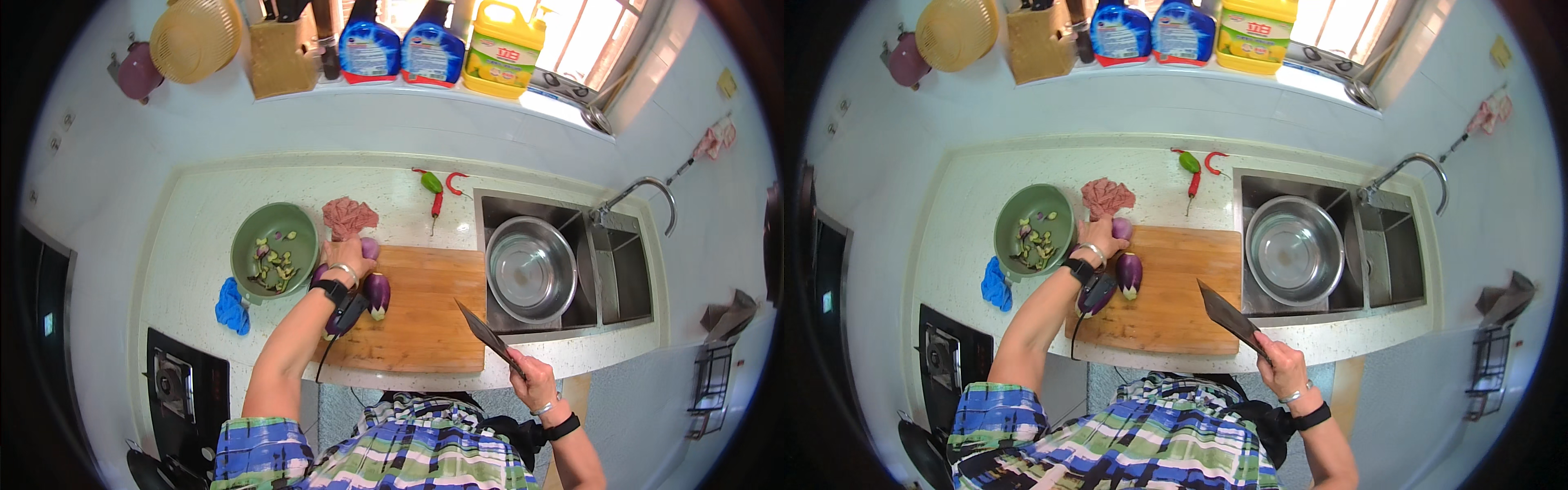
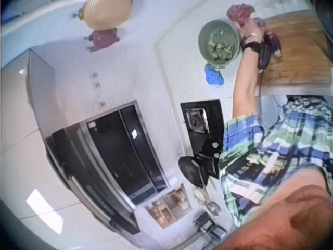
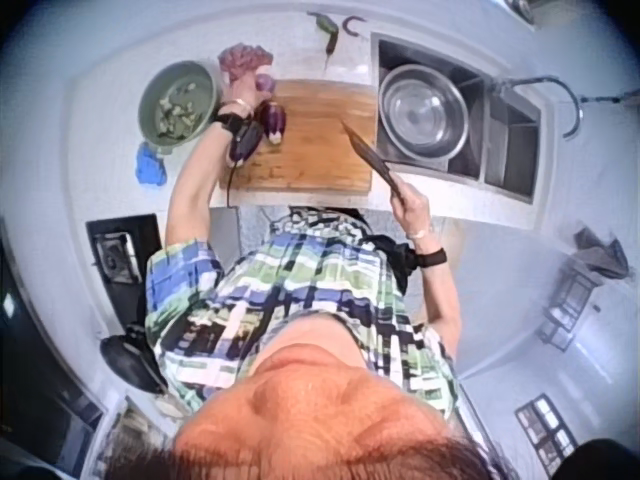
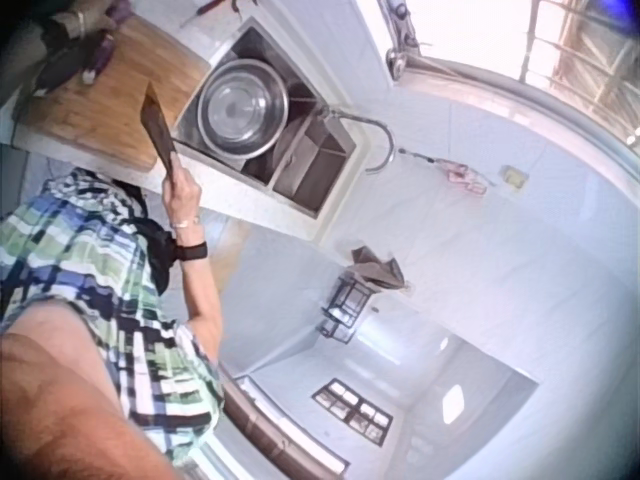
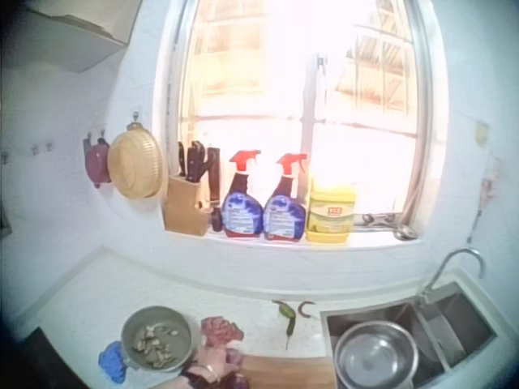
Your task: The person slices several eggplants into thin strips on a wooden cutting board using a cleaver and places the strips into a metal bowl in a sink.
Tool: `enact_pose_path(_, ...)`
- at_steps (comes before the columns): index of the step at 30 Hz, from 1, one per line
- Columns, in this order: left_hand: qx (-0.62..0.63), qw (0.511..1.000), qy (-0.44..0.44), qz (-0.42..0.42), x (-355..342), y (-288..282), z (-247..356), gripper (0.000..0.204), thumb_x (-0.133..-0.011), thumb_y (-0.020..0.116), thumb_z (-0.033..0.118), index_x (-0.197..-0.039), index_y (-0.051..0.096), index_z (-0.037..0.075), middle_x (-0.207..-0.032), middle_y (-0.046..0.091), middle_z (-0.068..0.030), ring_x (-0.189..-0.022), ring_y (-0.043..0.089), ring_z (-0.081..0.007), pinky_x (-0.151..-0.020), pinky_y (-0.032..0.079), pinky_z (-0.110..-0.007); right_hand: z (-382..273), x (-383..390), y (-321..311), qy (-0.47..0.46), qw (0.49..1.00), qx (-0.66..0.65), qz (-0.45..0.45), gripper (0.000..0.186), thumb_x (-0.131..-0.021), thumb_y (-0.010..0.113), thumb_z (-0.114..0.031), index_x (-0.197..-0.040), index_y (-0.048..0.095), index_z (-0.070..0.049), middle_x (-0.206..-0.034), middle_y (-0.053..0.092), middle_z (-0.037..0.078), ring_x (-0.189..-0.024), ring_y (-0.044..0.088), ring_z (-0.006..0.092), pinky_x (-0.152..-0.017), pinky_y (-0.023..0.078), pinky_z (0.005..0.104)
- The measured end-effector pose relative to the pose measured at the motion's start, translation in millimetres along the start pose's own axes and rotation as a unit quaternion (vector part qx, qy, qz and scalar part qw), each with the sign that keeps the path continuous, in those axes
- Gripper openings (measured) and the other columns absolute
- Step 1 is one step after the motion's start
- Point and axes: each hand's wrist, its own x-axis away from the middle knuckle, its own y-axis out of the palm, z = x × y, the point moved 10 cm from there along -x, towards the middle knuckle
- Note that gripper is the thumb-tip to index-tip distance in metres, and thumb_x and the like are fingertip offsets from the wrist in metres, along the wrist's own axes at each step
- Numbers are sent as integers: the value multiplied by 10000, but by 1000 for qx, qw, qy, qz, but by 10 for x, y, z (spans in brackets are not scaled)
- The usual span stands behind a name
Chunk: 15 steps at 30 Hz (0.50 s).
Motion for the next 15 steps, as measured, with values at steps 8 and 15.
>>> enact_pose_path(8, 282, 892, 316, 155, 1197, -541, 950, 634, -636, 744, 133, -1188, 464, -2, -1089, 531, -194, -1006, 534, -327, -881, 431, -367, 370, 15, 37, 101, 991, -85, 26, 344, -751, 554, -35, -1095, 572, -28, -700, 594, 206, -633, 601, 351, -568, 474, 376)
enact_pose_path(15, 254, 937, 238, 34, 1297, 580, 1290, 605, -661, 727, 158, -1151, 435, -43, -1069, 498, -222, -1004, 490, -377, -875, 417, -400, 336, -227, 293, 136, 976, -166, -36, 286, -811, 530, -98, -1084, 536, -13, -671, 564, 234, -666, 577, 407, -578, 456, 425)
